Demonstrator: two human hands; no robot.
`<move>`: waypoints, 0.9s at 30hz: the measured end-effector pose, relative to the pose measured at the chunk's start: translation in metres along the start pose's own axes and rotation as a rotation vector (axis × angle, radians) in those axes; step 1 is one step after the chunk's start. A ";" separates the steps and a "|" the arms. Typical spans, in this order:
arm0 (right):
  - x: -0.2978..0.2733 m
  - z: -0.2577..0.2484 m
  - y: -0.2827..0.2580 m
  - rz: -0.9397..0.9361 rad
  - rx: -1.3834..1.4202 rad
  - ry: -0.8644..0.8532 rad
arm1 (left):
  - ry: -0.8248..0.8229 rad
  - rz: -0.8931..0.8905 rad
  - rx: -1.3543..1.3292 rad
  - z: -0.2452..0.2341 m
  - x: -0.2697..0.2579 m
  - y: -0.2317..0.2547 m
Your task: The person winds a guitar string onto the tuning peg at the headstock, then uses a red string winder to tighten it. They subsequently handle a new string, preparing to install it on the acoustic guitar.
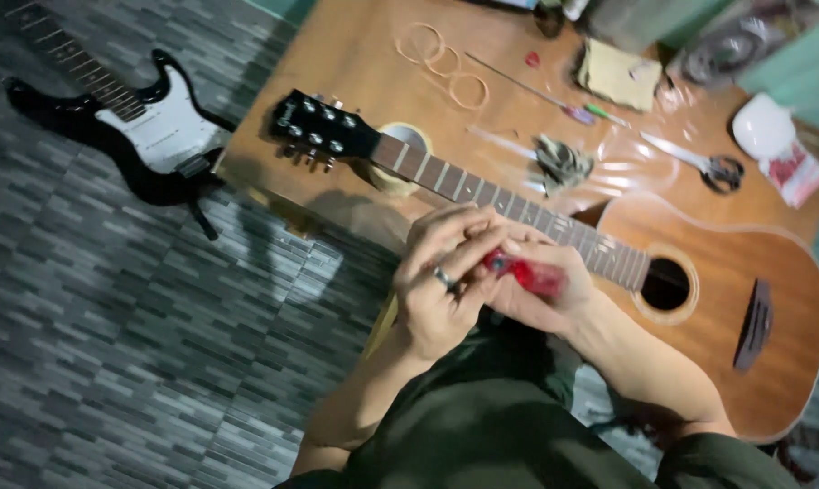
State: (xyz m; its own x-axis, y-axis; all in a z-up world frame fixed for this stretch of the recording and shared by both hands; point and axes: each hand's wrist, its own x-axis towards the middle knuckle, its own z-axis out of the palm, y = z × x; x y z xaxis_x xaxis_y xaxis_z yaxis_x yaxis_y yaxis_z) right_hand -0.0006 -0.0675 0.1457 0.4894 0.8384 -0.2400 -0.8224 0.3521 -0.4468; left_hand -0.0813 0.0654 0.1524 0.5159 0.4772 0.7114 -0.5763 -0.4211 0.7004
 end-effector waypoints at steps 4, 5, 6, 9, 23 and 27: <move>-0.049 0.018 0.002 -0.192 -0.519 0.010 | -0.066 0.128 0.111 -0.004 -0.011 0.034; -0.061 0.028 -0.003 -0.285 -0.959 0.086 | -0.083 0.149 0.155 -0.008 -0.013 0.043; -0.077 0.032 0.007 -0.296 -0.955 0.094 | -0.093 0.154 0.147 -0.010 -0.014 0.051; -0.123 0.046 0.035 -0.567 -1.035 0.142 | -0.133 0.213 0.084 -0.017 -0.019 0.073; -0.187 0.043 0.082 -1.392 -1.441 0.438 | -0.623 0.053 -0.072 -0.022 -0.045 0.135; -0.199 0.026 0.091 -1.438 -1.403 0.464 | -0.624 0.068 -0.120 -0.012 -0.051 0.144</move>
State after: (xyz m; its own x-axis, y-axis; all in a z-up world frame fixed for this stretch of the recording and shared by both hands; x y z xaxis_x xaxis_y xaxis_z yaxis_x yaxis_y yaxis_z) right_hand -0.1807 -0.1911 0.1754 0.6485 0.0878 0.7561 0.7584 -0.1593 -0.6320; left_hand -0.1982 -0.0108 0.2161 0.7269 -0.1015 0.6792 -0.6690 -0.3281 0.6669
